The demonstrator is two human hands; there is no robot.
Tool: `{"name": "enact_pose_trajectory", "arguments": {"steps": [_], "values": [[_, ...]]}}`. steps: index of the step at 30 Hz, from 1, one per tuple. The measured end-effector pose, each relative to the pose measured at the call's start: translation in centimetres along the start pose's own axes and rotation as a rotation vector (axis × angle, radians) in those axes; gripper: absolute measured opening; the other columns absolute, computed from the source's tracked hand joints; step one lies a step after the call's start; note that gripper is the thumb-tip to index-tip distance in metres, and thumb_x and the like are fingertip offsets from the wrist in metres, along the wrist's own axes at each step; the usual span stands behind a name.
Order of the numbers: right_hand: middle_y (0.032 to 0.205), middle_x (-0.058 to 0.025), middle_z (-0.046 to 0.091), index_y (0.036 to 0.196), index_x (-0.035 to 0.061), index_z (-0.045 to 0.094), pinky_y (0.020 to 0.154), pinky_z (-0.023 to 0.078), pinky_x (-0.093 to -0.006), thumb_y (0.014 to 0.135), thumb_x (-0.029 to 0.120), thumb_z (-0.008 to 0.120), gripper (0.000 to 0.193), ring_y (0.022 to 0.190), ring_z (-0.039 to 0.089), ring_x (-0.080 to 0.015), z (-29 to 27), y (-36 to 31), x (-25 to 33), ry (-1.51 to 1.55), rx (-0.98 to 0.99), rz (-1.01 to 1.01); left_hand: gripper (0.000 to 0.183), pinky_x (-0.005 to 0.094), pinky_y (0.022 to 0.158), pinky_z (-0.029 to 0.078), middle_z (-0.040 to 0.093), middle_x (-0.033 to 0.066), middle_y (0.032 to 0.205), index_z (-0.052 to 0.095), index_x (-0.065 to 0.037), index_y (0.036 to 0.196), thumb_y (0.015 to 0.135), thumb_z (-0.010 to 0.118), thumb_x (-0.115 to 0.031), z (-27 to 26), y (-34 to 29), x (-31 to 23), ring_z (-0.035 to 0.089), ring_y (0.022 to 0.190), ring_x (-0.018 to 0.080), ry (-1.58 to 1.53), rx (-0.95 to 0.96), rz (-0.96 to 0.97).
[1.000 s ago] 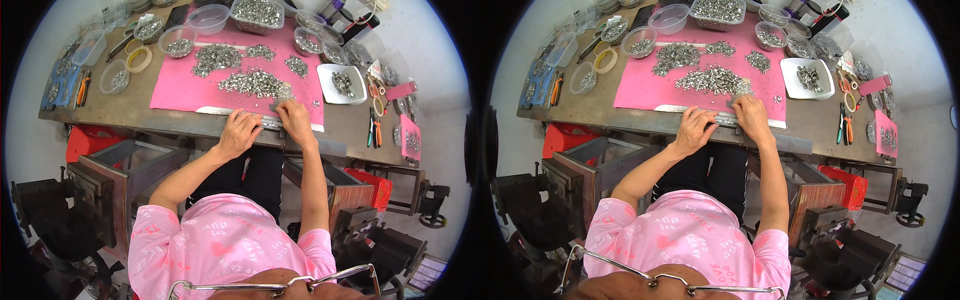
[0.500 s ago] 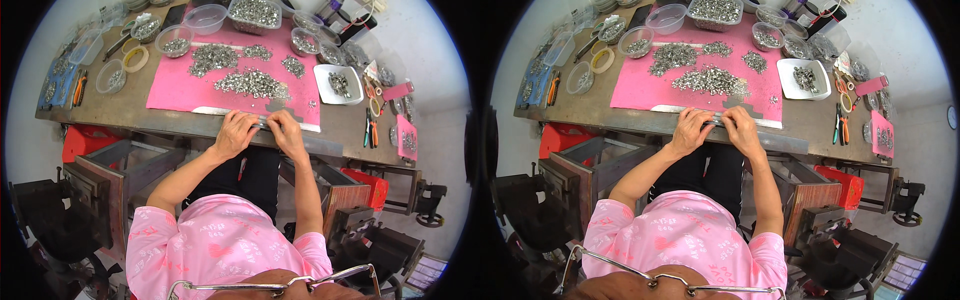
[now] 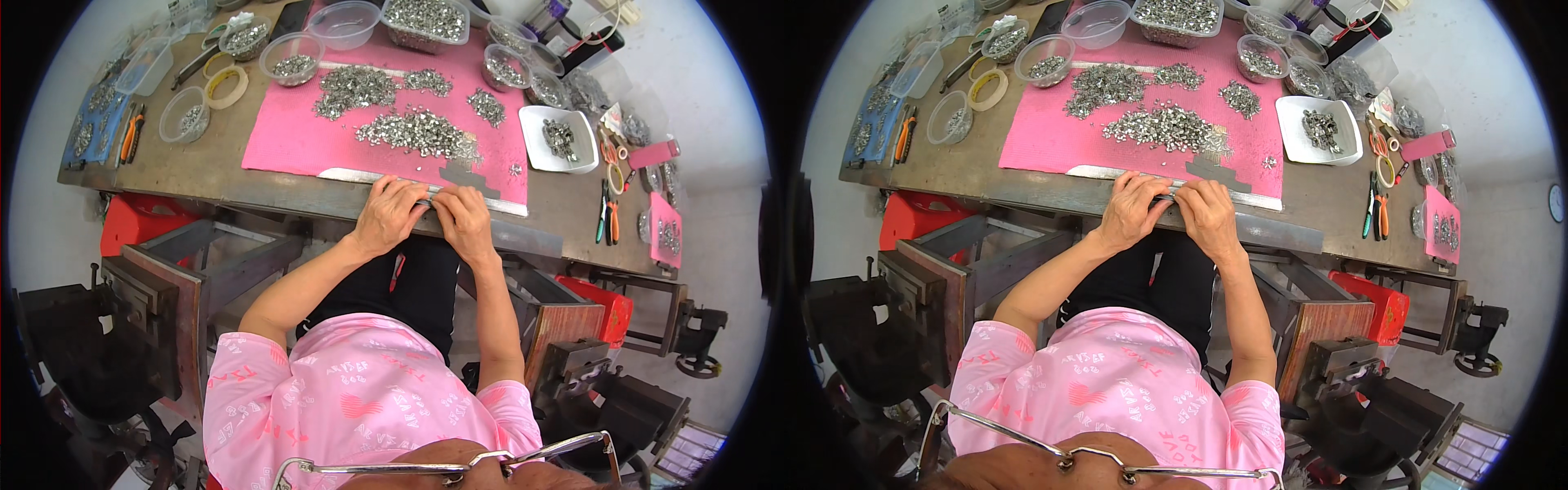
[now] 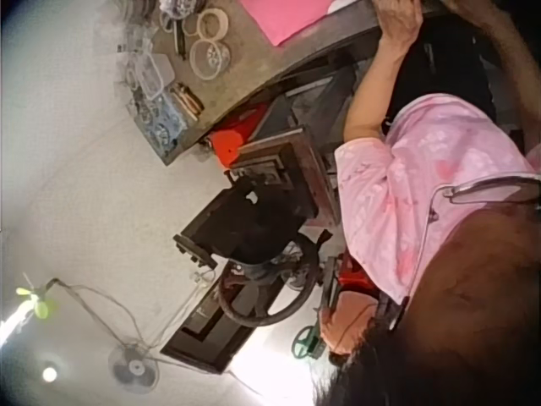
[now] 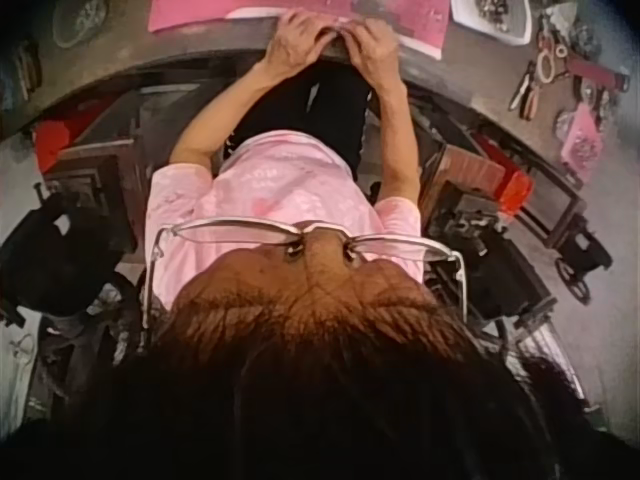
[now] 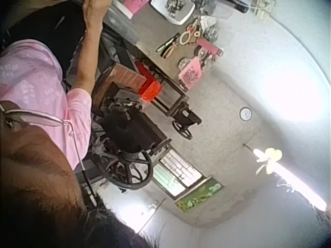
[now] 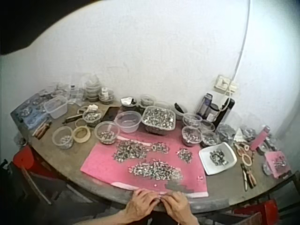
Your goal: The person loads small metal parts into a metal fixture by hand, places the fixture into a manual press machine, and turns the hand wheel to press them.
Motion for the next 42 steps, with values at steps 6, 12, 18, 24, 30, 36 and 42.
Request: {"name": "enact_pose_trajectory", "arguments": {"steps": [6, 12, 18, 24, 30, 36, 42], "values": [[0.102, -0.0119, 0.068, 0.103, 0.0012, 0.069, 0.081, 0.049, -0.0397, 0.082, 0.0, 0.073, 0.021, 0.091, 0.064, -0.0303, -1.3, -1.5, -1.5, 0.137, -0.079, 0.155, 0.033, 0.045, 0.101, 0.04, 0.069, 0.0052, 0.114, 0.064, -0.009, 0.116, 0.085, 0.074, -0.008, 0.0, 0.0, -0.1, 0.063, 0.106, 0.0248, 0.006, 0.009, 0.008], [0.11, -0.0145, 0.067, 0.115, 0.0, 0.068, 0.089, 0.05, -0.0387, 0.08, 0.004, 0.078, 0.036, 0.097, 0.065, -0.0303, -2.7, -3.5, -3.1, 0.226, -0.017, 0.383, 0.032, 0.0454, 0.102, 0.037, 0.067, 0.0026, 0.117, 0.069, -0.017, 0.12, 0.088, 0.071, -0.012, 0.3, 0.1, -0.2, 0.06, 0.108, 0.0244, 0.103, 0.114, 0.045], [0.121, -0.0116, 0.061, 0.13, 0.0038, 0.061, 0.092, 0.05, -0.0379, 0.078, 0.007, 0.08, 0.056, 0.104, 0.062, -0.0278, -2.7, -3.7, -3.3, 0.267, 0.215, 0.461, 0.043, 0.0498, 0.103, 0.032, 0.059, 0.0081, 0.12, 0.067, -0.015, 0.122, 0.083, 0.078, -0.029, -4.6, 0.3, 1.2, 0.052, 0.114, 0.0285, 0.148, 0.043, -0.104], [0.113, -0.0115, 0.063, 0.123, 0.0042, 0.065, 0.086, 0.053, -0.0379, 0.075, 0.008, 0.083, 0.052, 0.103, 0.064, -0.0273, -3.1, -3.9, -3.3, 0.209, 0.168, 0.384, 0.044, 0.0439, 0.097, 0.032, 0.06, 0.0062, 0.111, 0.069, -0.011, 0.113, 0.075, 0.084, -0.028, -4.4, -0.6, 4.2, 0.052, 0.109, 0.0271, 0.165, 0.137, -0.098], [0.098, -0.0097, 0.063, 0.12, 0.0024, 0.066, 0.08, 0.052, -0.035, 0.074, 0.011, 0.086, 0.052, 0.089, 0.064, -0.0244, -9.6, -6.3, 1.0, 0.258, -0.009, 0.447, 0.034, 0.0403, 0.094, 0.037, 0.064, 0.0073, 0.104, 0.069, -0.009, 0.108, 0.076, 0.08, -0.012, -3.2, 1.9, 0.7, 0.056, 0.102, 0.0289, -0.128, 0.168, -0.007], [0.1, -0.0085, 0.063, 0.118, 0.0016, 0.067, 0.081, 0.052, -0.033, 0.075, 0.008, 0.085, 0.047, 0.088, 0.064, -0.0211, -19.1, -16.8, 3.6, -0.003, -0.284, 0.626, 0.03, 0.0367, 0.086, 0.046, 0.063, 0.0112, 0.102, 0.066, -0.004, 0.11, 0.082, 0.077, -0.006, 7.3, 5.8, -9.3, 0.062, 0.098, 0.0291, -0.629, 0.398, 0.089], [0.098, -0.0073, 0.061, 0.109, 0.0006, 0.067, 0.077, 0.053, -0.0298, 0.074, 0.009, 0.086, 0.041, 0.084, 0.065, -0.0165, -27.2, -30.9, 9.3, -0.281, -0.62, 0.988, 0.045, 0.0307, 0.092, 0.05, 0.066, 0.0078, 0.113, 0.059, -0.005, 0.133, 0.089, 0.07, -0.006, 23.3, 4.2, -24.8, 0.061, 0.098, 0.0164, -1.098, 0.898, 0.054]]}}
Point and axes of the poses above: each hand's wrist, its own y-axis towards the middle knuckle, its own z-axis out of the palm, x = y × z, the point moved 6 cm from there along y, towards the middle knuckle
